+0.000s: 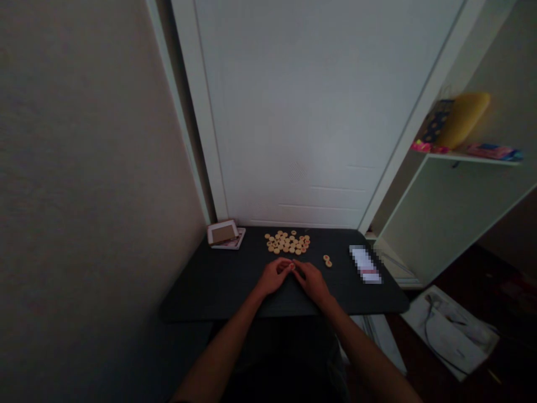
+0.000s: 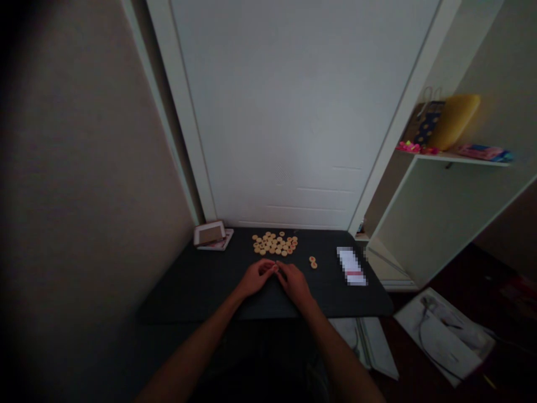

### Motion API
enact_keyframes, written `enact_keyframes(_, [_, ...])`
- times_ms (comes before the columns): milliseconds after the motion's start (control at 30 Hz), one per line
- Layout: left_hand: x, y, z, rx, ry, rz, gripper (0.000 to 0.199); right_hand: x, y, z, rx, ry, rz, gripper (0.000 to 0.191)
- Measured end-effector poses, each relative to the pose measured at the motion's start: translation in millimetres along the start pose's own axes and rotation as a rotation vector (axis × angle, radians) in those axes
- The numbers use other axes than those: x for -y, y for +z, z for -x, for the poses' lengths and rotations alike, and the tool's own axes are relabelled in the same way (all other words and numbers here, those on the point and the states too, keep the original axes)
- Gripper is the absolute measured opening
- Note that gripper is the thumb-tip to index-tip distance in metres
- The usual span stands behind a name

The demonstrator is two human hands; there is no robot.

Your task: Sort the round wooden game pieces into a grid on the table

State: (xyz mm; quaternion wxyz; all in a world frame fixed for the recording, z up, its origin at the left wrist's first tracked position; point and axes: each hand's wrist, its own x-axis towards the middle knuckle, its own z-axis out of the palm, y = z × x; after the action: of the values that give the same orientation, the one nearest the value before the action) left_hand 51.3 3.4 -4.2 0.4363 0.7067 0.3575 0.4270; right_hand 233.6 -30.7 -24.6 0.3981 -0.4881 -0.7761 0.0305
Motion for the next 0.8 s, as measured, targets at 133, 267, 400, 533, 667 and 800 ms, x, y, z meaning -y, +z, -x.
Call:
enact_keyframes(133, [-1.9,-1.5,0.3,0.026,-0.004,-0.018,0.032,0.6,1.4,0.2,-0.015,0.016,0.038,0.038])
enact_keyframes(267, [-1.6,-1.0,0.3,-0.006,-0.021,-0.043,0.031,2.2,1.3,0.1,-0.025,0.039,0.106,0.039])
enact_keyframes(400, [-1.4,-0.4,0.8,0.006,0.008,-0.066,0.027,4.4,-2.2,-0.3,-0.004,0.005,0.087,0.032])
enact_keyframes(533, [-1.8,-0.5,1.6,0.029,0.025,-0.036,0.026,6.3,-5.5,-0.5,-0.009,0.008,0.041,0.027])
enact_keyframes(667, [-1.7,-0.4,1.1,0.042,0.01,-0.017,0.027,6.9,-6.2,-0.9,-0.014,0.013,0.007,0.028])
enact_keyframes(800, [-1.7,-0.1,0.1,0.018,0.007,-0.019,0.027,9.5,-7.6,-1.2,0.003,0.014,-0.012,0.032])
